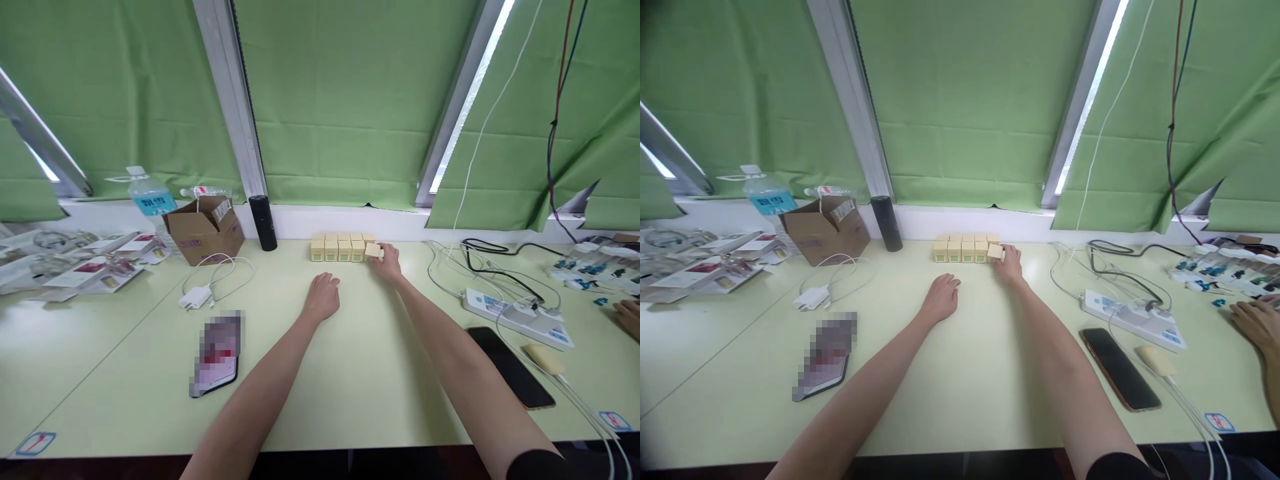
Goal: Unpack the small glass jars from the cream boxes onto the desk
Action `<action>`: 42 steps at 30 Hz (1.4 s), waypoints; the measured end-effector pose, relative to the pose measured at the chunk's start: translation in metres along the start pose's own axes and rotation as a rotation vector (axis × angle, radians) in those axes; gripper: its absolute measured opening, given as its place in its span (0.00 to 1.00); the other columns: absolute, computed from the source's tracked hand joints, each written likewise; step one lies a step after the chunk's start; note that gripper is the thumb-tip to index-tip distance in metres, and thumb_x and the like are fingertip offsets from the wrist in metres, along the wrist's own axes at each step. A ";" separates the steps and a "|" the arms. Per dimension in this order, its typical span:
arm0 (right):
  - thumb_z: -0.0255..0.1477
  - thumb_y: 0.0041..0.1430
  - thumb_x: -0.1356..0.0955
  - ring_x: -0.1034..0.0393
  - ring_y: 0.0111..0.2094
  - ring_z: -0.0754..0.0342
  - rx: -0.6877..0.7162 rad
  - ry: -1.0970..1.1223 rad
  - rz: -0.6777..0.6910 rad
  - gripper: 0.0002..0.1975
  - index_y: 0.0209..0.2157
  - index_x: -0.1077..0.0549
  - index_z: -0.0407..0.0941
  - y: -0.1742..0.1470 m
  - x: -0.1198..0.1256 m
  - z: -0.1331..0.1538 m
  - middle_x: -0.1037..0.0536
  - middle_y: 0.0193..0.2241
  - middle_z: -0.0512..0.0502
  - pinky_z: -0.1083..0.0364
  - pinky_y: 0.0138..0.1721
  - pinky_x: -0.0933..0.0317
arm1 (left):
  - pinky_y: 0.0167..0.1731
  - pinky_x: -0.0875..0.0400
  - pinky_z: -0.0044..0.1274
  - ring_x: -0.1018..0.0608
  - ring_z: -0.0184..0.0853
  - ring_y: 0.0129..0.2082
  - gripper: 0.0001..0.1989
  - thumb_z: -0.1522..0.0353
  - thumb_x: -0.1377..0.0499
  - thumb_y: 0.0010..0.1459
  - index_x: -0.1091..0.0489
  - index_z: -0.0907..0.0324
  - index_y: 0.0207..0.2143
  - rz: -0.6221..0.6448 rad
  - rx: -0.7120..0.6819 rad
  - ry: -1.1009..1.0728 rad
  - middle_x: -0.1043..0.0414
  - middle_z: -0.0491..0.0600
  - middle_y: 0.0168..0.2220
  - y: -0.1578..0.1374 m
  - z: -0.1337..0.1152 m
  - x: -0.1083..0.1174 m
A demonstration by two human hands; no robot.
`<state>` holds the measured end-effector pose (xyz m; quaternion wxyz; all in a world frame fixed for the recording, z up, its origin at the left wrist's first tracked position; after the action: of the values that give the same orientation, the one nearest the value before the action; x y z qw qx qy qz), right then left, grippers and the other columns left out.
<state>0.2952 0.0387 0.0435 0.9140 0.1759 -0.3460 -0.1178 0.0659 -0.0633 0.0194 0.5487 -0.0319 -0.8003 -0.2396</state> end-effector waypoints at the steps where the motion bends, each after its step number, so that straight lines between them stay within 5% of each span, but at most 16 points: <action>1: 0.32 0.57 0.31 0.44 0.62 0.38 -0.007 0.011 -0.020 0.25 0.56 0.34 0.47 -0.001 0.004 0.002 0.32 0.57 0.36 0.40 0.57 0.34 | 0.65 0.36 0.40 0.27 0.47 0.60 0.15 0.74 0.47 0.64 0.25 0.58 0.48 0.001 -0.003 -0.007 0.25 0.59 0.52 0.000 0.000 0.000; 6: 0.39 0.59 0.31 0.36 0.58 0.42 -0.003 0.155 -0.071 0.28 0.58 0.39 0.46 -0.040 0.017 0.021 0.32 0.57 0.34 0.45 0.51 0.31 | 0.67 0.36 0.39 0.27 0.45 0.61 0.16 0.74 0.47 0.63 0.24 0.57 0.49 -0.008 0.003 -0.069 0.23 0.56 0.50 0.002 0.002 0.002; 10: 0.42 0.56 0.28 0.29 0.51 0.44 0.084 0.296 0.100 0.26 0.53 0.35 0.49 -0.098 0.007 0.054 0.24 0.48 0.42 0.43 0.53 0.35 | 0.68 0.38 0.40 0.30 0.45 0.64 0.19 0.74 0.48 0.64 0.26 0.58 0.53 -0.043 0.033 -0.127 0.22 0.55 0.55 0.001 0.005 0.006; 16: 0.39 0.54 0.27 0.27 0.45 0.46 0.006 0.323 0.326 0.23 0.50 0.33 0.50 -0.160 -0.019 0.073 0.22 0.43 0.46 0.47 0.46 0.34 | 0.62 0.30 0.38 0.28 0.42 0.61 0.20 0.75 0.51 0.66 0.26 0.57 0.53 -0.161 0.152 -0.212 0.21 0.53 0.52 0.000 0.006 0.025; 20: 0.38 0.53 0.25 0.27 0.44 0.47 0.036 0.263 0.401 0.27 0.53 0.34 0.50 -0.166 -0.026 0.073 0.22 0.42 0.47 0.48 0.44 0.34 | 0.62 0.29 0.38 0.29 0.41 0.60 0.16 0.73 0.49 0.66 0.25 0.54 0.49 -0.244 0.137 -0.380 0.22 0.52 0.50 -0.004 -0.007 0.052; 24: 0.35 0.52 0.25 0.28 0.41 0.48 0.098 0.225 0.425 0.30 0.56 0.34 0.51 -0.164 -0.025 0.072 0.23 0.42 0.48 0.49 0.42 0.35 | 0.64 0.33 0.42 0.36 0.45 0.64 0.13 0.69 0.44 0.65 0.25 0.50 0.49 -0.080 -0.098 -0.318 0.23 0.49 0.52 -0.020 -0.037 0.069; 29: 0.35 0.53 0.26 0.29 0.38 0.48 0.102 0.213 0.411 0.25 0.53 0.31 0.50 -0.164 -0.026 0.071 0.23 0.38 0.48 0.50 0.38 0.34 | 0.65 0.38 0.47 0.42 0.52 0.66 0.13 0.63 0.40 0.64 0.26 0.52 0.50 0.051 -0.125 -0.199 0.33 0.53 0.61 -0.046 -0.045 0.067; 42: 0.44 0.57 0.28 0.27 0.46 0.40 0.165 0.207 0.406 0.24 0.53 0.30 0.52 -0.174 -0.024 0.075 0.22 0.47 0.43 0.41 0.48 0.31 | 0.66 0.42 0.47 0.42 0.53 0.67 0.20 0.61 0.38 0.63 0.34 0.54 0.55 0.109 -0.131 -0.151 0.37 0.58 0.60 -0.061 -0.053 0.066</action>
<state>0.2106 -0.1298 0.0116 0.9321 0.1879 -0.2874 0.1155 0.0661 -0.1529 0.0722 0.4959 -0.1289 -0.8191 -0.2581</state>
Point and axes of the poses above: each hand's wrist, its own y-axis towards the middle knuckle, its own x-axis out of the back of the hand, z = x × y, the point moved 8 cm from there along y, towards the middle knuckle
